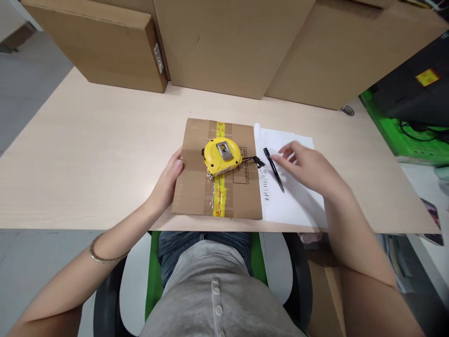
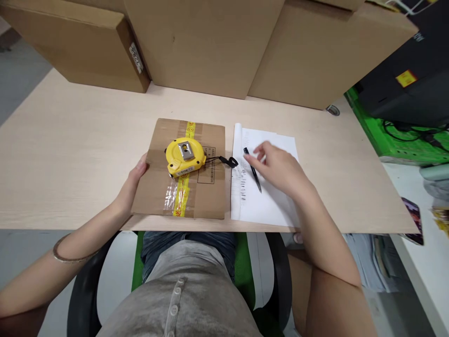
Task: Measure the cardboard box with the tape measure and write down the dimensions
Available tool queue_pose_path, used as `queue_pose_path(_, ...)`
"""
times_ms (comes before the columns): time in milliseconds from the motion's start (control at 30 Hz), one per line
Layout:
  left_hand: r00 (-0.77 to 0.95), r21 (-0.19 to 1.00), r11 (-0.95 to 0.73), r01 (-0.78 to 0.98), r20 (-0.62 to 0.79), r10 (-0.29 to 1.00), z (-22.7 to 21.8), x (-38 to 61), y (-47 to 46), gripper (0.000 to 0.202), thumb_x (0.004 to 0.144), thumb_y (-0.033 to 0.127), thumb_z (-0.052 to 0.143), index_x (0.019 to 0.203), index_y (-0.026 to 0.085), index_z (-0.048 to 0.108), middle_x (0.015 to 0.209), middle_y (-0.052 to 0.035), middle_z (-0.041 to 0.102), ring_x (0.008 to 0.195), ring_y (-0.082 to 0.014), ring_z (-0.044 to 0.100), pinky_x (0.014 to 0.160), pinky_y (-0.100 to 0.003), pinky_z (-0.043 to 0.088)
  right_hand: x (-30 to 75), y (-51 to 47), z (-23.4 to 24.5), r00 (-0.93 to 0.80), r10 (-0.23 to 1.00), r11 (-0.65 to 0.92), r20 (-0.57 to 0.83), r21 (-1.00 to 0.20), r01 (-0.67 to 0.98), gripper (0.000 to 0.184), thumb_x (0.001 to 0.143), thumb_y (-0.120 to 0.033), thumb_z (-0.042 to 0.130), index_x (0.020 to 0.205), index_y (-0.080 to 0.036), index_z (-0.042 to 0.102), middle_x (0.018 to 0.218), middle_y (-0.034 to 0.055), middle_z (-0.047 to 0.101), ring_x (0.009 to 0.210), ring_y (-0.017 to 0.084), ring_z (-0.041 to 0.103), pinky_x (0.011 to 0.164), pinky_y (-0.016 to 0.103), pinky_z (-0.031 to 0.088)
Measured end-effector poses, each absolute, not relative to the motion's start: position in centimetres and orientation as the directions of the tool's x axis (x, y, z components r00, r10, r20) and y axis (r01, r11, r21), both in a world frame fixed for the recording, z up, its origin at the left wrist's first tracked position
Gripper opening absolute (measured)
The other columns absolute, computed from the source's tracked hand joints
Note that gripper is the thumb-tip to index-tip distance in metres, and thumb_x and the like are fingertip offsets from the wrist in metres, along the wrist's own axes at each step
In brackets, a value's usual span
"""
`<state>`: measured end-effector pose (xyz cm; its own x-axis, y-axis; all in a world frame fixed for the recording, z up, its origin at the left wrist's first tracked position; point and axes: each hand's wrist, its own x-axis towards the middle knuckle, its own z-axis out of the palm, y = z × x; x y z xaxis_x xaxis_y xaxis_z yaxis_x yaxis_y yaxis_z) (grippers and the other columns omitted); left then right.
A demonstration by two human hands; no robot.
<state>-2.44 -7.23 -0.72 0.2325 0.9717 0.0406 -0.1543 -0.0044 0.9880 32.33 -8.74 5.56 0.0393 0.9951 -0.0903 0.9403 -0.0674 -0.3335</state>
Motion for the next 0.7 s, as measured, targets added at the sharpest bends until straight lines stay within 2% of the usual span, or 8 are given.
queue_pose_path(33, 0.230, 0.987, -0.001, -0.158, 0.037, 0.973, -0.8, -2.4, -7.2, 0.054, 0.098, 0.064, 0.062, 0.134, 0.024, 0.069, 0.144, -0.0076, 0.072, 0.148, -0.0322, 0.057, 0.121, -0.040, 0.050, 31.8, -8.5, 6.5, -0.060, 0.997, 0.070, 0.037, -0.419, 0.905, 0.058, 0.099, -0.070, 0.055, 0.119, -0.018, 0.069, 0.112, 0.0162, 0.076, 0.099, 0.030, 0.073, 0.087, 0.047, 0.056)
queue_pose_path(100, 0.238, 0.984, 0.015, -0.178, 0.028, 0.971, -0.9, -2.4, -7.2, 0.058, 0.098, 0.065, 0.062, 0.138, 0.023, 0.066, 0.149, -0.0091, 0.069, 0.149, -0.0330, 0.055, 0.122, -0.042, 0.050, 30.2, -7.8, 8.3, -0.280, 0.939, 0.343, 0.199, -0.487, 0.803, 0.075, 0.098, -0.078, 0.051, 0.142, -0.019, 0.062, 0.139, 0.0166, 0.067, 0.130, 0.034, 0.065, 0.109, 0.052, 0.051)
queue_pose_path(200, 0.283, 0.976, 0.028, -0.215, 0.034, 0.958, -1.1, -2.5, -7.4, 0.063, 0.098, 0.067, 0.062, 0.142, 0.022, 0.062, 0.159, -0.0097, 0.061, 0.151, -0.0348, 0.054, 0.122, -0.045, 0.050, 26.9, -6.2, 10.3, -0.532, 0.835, 0.523, 0.138, -0.498, 0.692, 0.087, 0.092, -0.084, 0.055, 0.153, -0.023, 0.057, 0.151, 0.0149, 0.060, 0.145, 0.038, 0.053, 0.120, 0.057, 0.043)
queue_pose_path(333, 0.308, 0.979, 0.024, -0.200, 0.039, 0.951, -1.2, -2.5, -7.4, 0.061, 0.101, 0.064, 0.058, 0.146, 0.023, 0.061, 0.168, -0.0070, 0.053, 0.160, -0.0353, 0.042, 0.130, -0.048, 0.041, 23.8, -4.1, 11.5, -0.640, 0.768, 0.545, -0.028, -0.496, 0.676, 0.070, 0.087, -0.081, 0.066, 0.123, -0.022, 0.077, 0.138, 0.0164, 0.068, 0.135, 0.041, 0.057, 0.116, 0.059, 0.045)
queue_pose_path(400, 0.317, 0.981, 0.026, -0.194, 0.037, 0.948, -1.3, -2.6, -7.3, 0.061, 0.101, 0.064, 0.058, 0.147, 0.024, 0.061, 0.169, -0.0065, 0.051, 0.161, -0.0354, 0.040, 0.132, -0.050, 0.038, 23.2, -3.5, 11.8, -0.655, 0.753, 0.529, -0.068, -0.529, 0.663, 0.062, 0.082, -0.076, 0.074, 0.116, -0.024, 0.077, 0.127, 0.0133, 0.073, 0.124, 0.037, 0.064, 0.108, 0.054, 0.051)
queue_pose_path(533, 0.294, 0.983, 0.034, -0.182, 0.021, 0.956, -1.7, -2.9, -7.1, 0.060, 0.099, 0.063, 0.063, 0.146, 0.026, 0.063, 0.165, -0.0077, 0.056, 0.156, -0.0353, 0.048, 0.131, -0.053, 0.040, 22.7, -4.0, 12.4, -0.623, 0.778, 0.449, -0.082, -0.621, 0.642, 0.062, 0.074, -0.060, 0.088, 0.124, -0.028, 0.070, 0.109, 0.0041, 0.079, 0.096, 0.027, 0.072, 0.082, 0.039, 0.056)
queue_pose_path(633, 0.231, 0.983, -0.013, -0.181, 0.055, 0.971, -2.0, -4.1, -8.2, 0.063, 0.096, 0.066, 0.065, 0.149, 0.031, 0.059, 0.166, -0.0073, 0.054, 0.158, -0.0355, 0.046, 0.131, -0.057, 0.039, 22.8, -4.5, 12.8, -0.632, 0.770, 0.465, -0.087, -0.602, 0.649, 0.053, 0.070, -0.056, 0.091, 0.112, -0.027, 0.075, 0.099, 0.0013, 0.079, 0.093, 0.026, 0.073, 0.082, 0.037, 0.055)
queue_pose_path(700, 0.239, 0.978, -0.147, -0.150, 0.181, 0.954, -2.1, -5.1, -9.6, 0.069, 0.096, 0.069, 0.064, 0.155, 0.037, 0.053, 0.170, -0.0065, 0.048, 0.161, -0.0357, 0.040, 0.133, -0.059, 0.035, 23.3, -4.1, 12.7, -0.621, 0.777, 0.427, -0.102, -0.641, 0.638, 0.045, 0.069, -0.056, 0.092, 0.099, -0.026, 0.077, 0.092, 0.0008, 0.078, 0.090, 0.026, 0.074, 0.082, 0.038, 0.056)
